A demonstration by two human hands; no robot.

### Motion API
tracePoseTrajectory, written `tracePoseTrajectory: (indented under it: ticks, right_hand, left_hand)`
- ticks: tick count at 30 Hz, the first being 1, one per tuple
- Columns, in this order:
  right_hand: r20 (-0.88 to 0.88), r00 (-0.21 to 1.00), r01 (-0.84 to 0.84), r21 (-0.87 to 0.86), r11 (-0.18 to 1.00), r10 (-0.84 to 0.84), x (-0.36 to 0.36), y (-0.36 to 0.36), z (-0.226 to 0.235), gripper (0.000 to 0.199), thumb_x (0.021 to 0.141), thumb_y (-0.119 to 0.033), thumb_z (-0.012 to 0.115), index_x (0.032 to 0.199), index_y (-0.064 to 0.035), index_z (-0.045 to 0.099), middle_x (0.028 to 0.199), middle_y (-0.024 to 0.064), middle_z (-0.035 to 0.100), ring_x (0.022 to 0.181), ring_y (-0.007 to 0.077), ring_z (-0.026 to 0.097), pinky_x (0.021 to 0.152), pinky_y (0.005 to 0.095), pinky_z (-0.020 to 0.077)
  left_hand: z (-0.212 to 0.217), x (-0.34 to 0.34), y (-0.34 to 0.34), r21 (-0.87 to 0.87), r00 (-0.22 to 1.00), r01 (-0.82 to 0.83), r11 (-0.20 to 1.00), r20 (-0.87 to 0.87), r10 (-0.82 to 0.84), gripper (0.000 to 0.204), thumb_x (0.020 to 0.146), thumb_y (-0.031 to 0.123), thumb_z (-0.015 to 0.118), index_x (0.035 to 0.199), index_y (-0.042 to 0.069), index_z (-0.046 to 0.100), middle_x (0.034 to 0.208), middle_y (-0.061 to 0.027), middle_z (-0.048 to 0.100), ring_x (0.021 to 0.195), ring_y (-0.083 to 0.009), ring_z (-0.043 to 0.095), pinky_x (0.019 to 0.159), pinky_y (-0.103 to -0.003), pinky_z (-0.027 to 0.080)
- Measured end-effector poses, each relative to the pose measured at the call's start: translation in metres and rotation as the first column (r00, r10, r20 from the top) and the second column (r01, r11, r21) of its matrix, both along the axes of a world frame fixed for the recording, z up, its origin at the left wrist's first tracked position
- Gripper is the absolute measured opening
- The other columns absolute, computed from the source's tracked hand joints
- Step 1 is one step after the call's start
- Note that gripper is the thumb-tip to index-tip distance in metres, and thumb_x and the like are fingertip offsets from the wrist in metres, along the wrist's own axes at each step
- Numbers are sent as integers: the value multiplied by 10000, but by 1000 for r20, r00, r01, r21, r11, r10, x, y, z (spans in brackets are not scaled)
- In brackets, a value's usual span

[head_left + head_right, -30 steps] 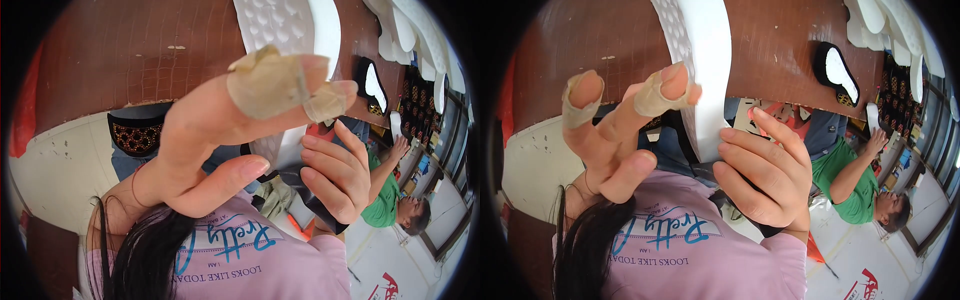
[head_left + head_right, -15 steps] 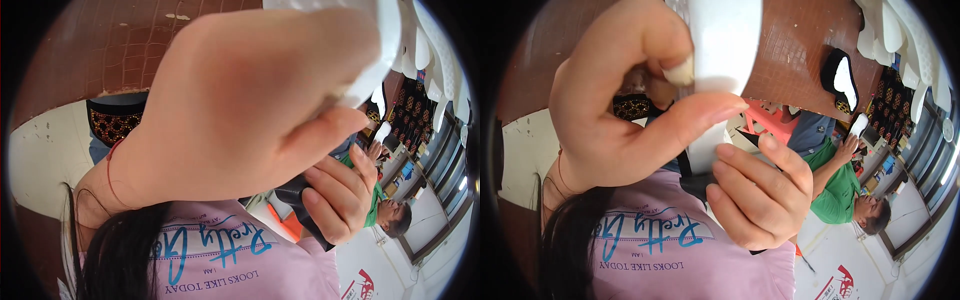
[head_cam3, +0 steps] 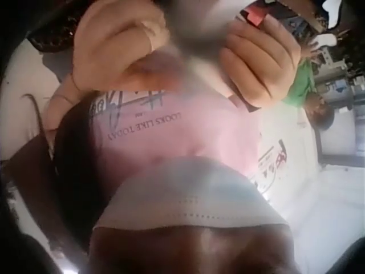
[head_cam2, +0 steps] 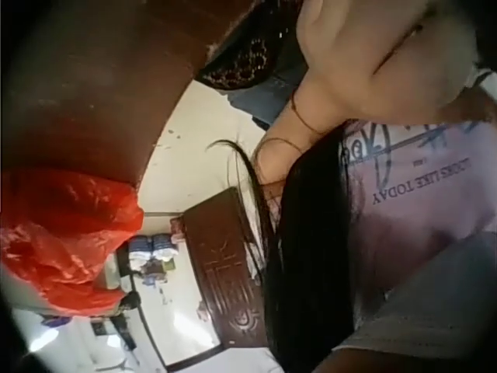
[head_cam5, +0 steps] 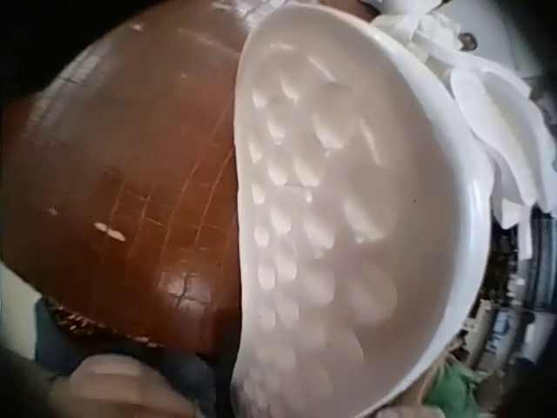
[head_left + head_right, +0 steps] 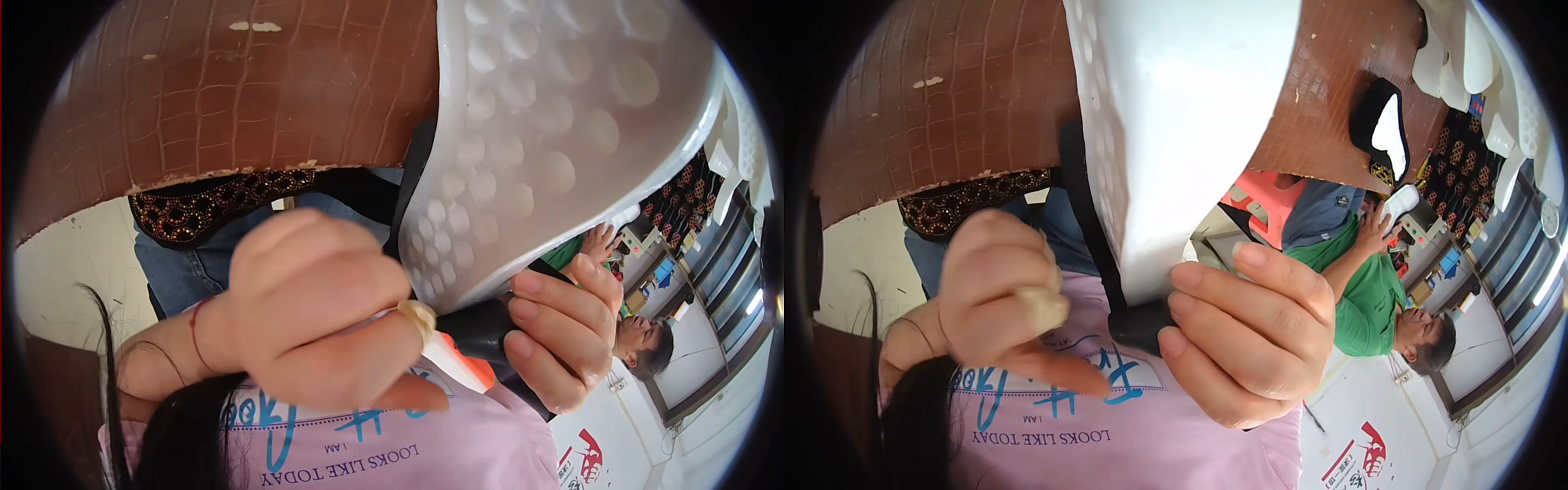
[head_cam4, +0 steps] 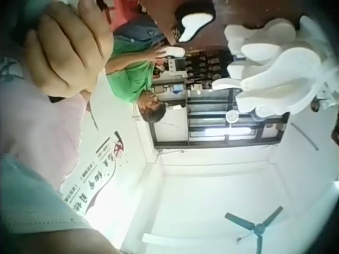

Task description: Assembling shoe components by attaching decorative uppers to white rubber soles.

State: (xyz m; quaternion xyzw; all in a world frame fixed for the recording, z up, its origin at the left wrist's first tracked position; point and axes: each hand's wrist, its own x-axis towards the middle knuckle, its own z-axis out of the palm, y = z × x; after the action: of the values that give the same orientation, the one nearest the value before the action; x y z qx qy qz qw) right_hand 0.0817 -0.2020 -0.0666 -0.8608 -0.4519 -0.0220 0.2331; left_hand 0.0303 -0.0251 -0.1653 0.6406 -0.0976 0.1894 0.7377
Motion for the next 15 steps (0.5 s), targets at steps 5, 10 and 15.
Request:
tracePoseTrajectory:
  ticks: [5, 10, 15]
  right_hand:
    - [54, 998, 20, 32, 999, -21, -6, 0, -2, 49, 851, -128, 582, 892, -133, 558, 805, 17, 663, 746, 187, 668, 805, 388, 513]
    - [83, 996, -14, 32, 999, 12, -6, 0, -6, 32, 873, -141, 554, 885, -147, 524, 808, 6, 662, 728, 178, 661, 817, 388, 496]
    - [162, 984, -77, 26, 997, 72, -2, 0, -11, 34, 876, -142, 538, 886, -154, 507, 809, 1, 660, 721, 169, 656, 820, 380, 487]
  left_hand:
    - [-6, -25, -9, 325, 986, 152, 934, -109, -123, 167, 764, 233, 677, 752, 107, 569, 767, -17, 524, 580, -147, 433, 545, -252, 351]
    - [-13, -26, -18, 356, 992, 122, 927, -71, -104, 160, 744, 214, 674, 723, 119, 546, 743, -20, 511, 570, -159, 420, 528, -260, 331]
    - [-15, -25, -21, 334, 987, 154, 930, -87, -132, 174, 716, 222, 701, 747, 108, 573, 753, -34, 536, 615, -187, 503, 566, -279, 392]
